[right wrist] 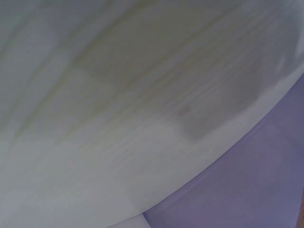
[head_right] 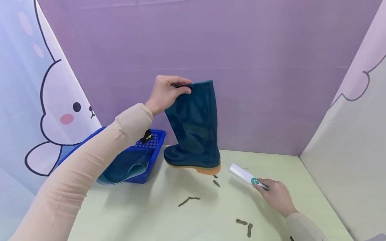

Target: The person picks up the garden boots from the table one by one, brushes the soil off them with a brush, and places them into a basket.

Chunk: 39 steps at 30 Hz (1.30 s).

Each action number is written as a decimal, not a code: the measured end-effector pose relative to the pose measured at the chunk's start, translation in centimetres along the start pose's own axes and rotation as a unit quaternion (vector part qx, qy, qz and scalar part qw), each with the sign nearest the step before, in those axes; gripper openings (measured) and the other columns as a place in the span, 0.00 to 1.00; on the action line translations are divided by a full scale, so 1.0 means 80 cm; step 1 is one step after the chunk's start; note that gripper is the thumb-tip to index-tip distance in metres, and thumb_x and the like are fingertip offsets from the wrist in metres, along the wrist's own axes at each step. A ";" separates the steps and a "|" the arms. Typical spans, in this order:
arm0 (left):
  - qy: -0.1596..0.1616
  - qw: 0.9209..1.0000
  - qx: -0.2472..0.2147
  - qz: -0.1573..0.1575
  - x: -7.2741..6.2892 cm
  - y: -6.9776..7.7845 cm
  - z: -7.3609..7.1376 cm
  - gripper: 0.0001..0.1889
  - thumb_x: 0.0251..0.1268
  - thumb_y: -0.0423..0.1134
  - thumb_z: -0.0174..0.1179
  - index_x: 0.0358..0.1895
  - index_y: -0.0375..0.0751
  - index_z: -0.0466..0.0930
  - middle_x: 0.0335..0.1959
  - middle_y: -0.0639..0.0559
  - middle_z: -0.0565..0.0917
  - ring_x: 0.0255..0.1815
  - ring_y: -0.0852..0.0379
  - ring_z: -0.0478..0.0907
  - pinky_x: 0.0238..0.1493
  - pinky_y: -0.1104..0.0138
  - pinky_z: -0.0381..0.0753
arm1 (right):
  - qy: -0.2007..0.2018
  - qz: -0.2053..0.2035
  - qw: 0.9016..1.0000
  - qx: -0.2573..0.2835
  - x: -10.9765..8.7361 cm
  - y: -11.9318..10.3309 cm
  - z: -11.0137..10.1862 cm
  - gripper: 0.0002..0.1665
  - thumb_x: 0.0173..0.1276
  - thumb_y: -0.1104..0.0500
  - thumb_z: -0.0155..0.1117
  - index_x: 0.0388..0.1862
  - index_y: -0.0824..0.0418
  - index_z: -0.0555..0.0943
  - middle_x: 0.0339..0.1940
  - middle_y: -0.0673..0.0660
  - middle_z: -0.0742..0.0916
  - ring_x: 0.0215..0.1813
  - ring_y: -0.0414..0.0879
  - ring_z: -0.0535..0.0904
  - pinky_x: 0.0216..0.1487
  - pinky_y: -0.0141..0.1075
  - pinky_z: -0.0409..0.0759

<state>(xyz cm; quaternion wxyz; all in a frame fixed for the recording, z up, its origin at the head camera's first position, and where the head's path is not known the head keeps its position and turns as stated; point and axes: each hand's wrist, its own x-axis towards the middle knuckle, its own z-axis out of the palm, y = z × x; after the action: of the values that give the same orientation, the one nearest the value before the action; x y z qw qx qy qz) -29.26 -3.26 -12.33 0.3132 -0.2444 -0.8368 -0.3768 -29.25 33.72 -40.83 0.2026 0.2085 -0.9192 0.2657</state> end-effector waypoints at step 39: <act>0.073 0.963 0.242 -0.095 -0.135 -0.190 -0.167 0.10 0.55 0.38 0.64 0.41 0.40 0.86 0.37 0.41 0.85 0.40 0.44 0.82 0.42 0.54 0.78 | -0.018 0.054 0.998 -0.012 -0.047 0.027 -0.031 0.17 0.55 0.50 0.69 0.39 0.60 0.85 0.33 0.58 0.88 0.26 0.25 0.69 0.24 0.28 0.69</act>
<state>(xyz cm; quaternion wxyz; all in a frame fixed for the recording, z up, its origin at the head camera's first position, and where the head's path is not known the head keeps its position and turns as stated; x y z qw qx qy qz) -27.13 -24.67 -20.34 0.3859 -0.0526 -0.8973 -0.2079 -26.52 37.86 -41.59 0.1736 0.1610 -0.9358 0.2611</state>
